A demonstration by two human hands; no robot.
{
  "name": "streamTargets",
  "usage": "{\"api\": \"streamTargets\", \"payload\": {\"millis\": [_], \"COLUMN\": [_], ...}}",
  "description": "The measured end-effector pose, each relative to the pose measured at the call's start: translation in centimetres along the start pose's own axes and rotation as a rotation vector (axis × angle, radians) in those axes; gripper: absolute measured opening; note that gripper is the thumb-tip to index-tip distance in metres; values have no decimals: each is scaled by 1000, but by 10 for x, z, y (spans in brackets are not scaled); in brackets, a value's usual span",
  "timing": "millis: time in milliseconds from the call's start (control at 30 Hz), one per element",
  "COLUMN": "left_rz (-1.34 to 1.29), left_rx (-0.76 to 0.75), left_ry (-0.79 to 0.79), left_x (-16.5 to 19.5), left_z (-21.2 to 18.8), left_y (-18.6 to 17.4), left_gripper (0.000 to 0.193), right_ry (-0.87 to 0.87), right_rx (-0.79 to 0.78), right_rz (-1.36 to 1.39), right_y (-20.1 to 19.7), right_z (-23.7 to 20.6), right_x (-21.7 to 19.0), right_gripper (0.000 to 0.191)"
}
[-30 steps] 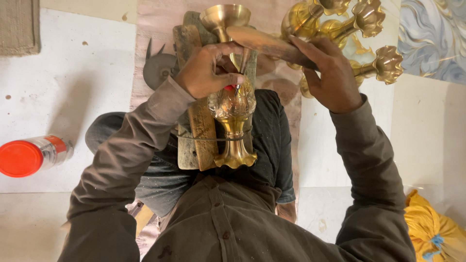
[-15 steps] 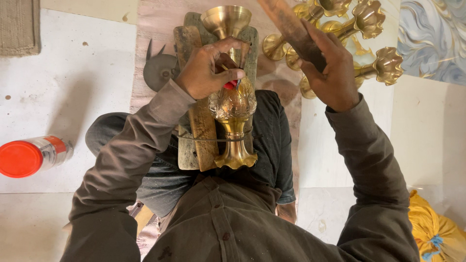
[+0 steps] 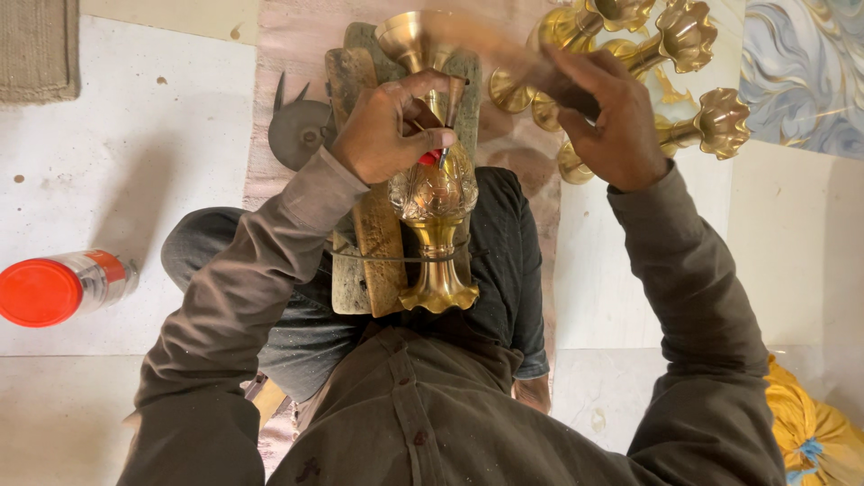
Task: The person sits cross-legged on the floor with a brass vase clamped to a wooden board on their lap. They hold a chisel against the vase's etched surface and strike it with a wooden mallet, engraving decorative patterns, repositioning the chisel repeatedly across the surface.
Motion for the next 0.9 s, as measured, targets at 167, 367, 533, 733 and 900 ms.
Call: {"api": "streamTargets", "payload": {"millis": [167, 367, 533, 733, 900], "left_rz": [22, -16, -24, -49, -108], "left_rx": [24, 15, 6, 53, 38], "left_ry": [130, 2, 50, 13, 12], "left_x": [-3, -3, 1, -1, -3], "left_z": [-2, -5, -5, -9, -7], "left_y": [2, 4, 1, 4, 4], "left_gripper": [59, 61, 62, 57, 56], "right_ry": [-91, -25, -40, -6, 32], "right_rx": [-1, -20, 71, 47, 83], "right_rz": [-132, -89, -64, -138, -53], "right_y": [-2, -8, -7, -7, -6], "right_z": [-1, -8, -6, -9, -8], "right_x": [2, -10, -8, -9, -8], "right_gripper": [67, 65, 60, 66, 65]}}
Point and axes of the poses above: each hand's wrist, its own z-axis towards the middle knuckle, its own y-axis out of the palm, x = y × z, the point moved 1 cm from there along z, towards the middle knuckle, and after that the axes turned 8 degrees about -z, right-handed, at the moved point
